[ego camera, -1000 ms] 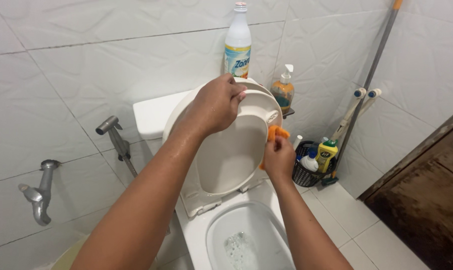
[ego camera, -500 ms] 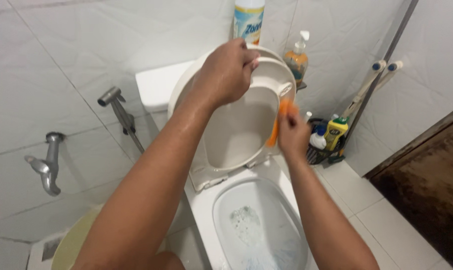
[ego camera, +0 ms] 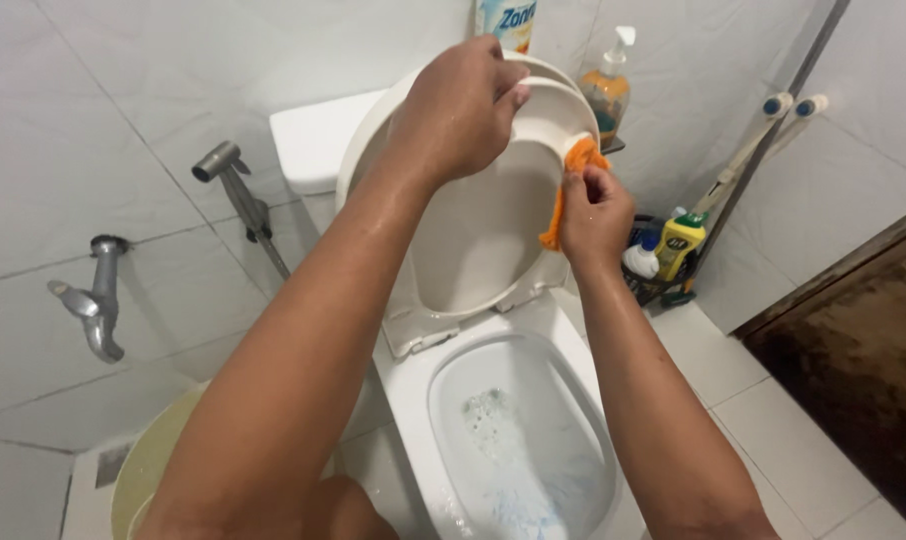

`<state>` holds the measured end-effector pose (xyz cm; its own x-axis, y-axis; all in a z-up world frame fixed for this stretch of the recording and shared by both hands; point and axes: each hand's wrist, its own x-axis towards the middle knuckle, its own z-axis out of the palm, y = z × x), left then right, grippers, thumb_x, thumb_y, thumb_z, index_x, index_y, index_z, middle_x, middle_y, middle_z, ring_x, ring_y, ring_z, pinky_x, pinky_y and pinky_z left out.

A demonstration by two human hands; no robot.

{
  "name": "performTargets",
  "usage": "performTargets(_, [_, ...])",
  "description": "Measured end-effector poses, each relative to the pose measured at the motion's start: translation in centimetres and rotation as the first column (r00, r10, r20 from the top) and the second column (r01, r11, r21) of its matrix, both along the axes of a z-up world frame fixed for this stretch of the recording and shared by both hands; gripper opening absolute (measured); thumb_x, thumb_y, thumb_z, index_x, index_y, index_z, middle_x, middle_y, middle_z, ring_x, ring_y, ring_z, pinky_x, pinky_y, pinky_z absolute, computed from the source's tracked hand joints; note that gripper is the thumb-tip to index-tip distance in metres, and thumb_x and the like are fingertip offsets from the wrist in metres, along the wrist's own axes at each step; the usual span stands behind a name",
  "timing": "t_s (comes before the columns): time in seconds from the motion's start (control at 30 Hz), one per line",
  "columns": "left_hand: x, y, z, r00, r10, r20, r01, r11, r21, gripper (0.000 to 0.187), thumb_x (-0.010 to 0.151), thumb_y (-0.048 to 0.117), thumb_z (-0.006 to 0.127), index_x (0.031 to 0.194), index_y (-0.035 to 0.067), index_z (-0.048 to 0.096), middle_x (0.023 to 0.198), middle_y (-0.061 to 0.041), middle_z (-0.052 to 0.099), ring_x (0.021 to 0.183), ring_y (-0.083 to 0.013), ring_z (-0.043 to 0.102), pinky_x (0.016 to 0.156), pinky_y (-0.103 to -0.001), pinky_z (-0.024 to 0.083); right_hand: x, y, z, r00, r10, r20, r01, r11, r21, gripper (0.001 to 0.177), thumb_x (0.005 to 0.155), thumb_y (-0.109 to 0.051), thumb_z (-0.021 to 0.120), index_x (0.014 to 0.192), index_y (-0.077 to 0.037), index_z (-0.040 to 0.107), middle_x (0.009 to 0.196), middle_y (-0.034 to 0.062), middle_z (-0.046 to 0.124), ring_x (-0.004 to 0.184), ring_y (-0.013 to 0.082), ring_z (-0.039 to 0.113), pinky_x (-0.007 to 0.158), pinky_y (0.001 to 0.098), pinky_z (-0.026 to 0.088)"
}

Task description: The person cleans the toilet seat and rim using an orange sponge and a cleaning agent. They pour water from a bucket into the toilet bowl and continue scrubbing the seat and rim thoroughly.

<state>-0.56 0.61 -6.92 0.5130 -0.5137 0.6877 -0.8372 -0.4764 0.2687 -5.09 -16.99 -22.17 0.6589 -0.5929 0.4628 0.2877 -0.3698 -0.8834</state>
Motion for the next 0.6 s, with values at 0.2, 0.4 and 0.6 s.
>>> performTargets(0.2, [-0.4,-0.2,0.3,0.998,0.045,-0.041,-0.045,0.999,-0.017,0.021,0.089,0.025,0.063,0.099,0.01,0.073,0.102,-0.015,0.063,0.087,-0.0344,0.061,0.078,-0.045,0.048,-1.7,0.4,-3.6,0.973,-0.081,-0.217,0.051,0.989,-0.141,0.022,0.097,-0.018,0.058,0.098,0.002,0.068,0.085,0.0081,0.069,0.074,0.0118,0.063,0.067,0.0272,0.051])
performTargets(0.4, [-1.2,0.0,0.9,0.993,0.031,-0.116,-0.036,0.999,-0.037,0.021,0.088,0.024,0.062,0.098,0.01,0.074,0.099,-0.013,0.065,0.088,-0.0347,0.062,0.078,-0.045,0.048,-2.1,1.6,1.0,0.995,-0.01,0.102,0.0,0.995,0.1,0.019,0.095,-0.016,0.062,0.104,0.0,0.066,0.089,0.008,0.067,0.078,0.0136,0.063,0.071,0.0285,0.052])
performTargets(0.6, [-1.0,0.2,1.1,0.989,0.054,-0.136,-0.051,0.998,0.025,0.021,0.089,0.022,0.061,0.098,0.009,0.073,0.096,-0.014,0.066,0.085,-0.0352,0.062,0.076,-0.045,0.049,-1.3,3.5,5.7,0.949,-0.035,0.314,0.212,0.807,-0.552,0.021,0.092,-0.005,0.059,0.108,0.005,0.067,0.102,0.0171,0.062,0.09,0.0312,0.063,0.079,0.0386,0.052])
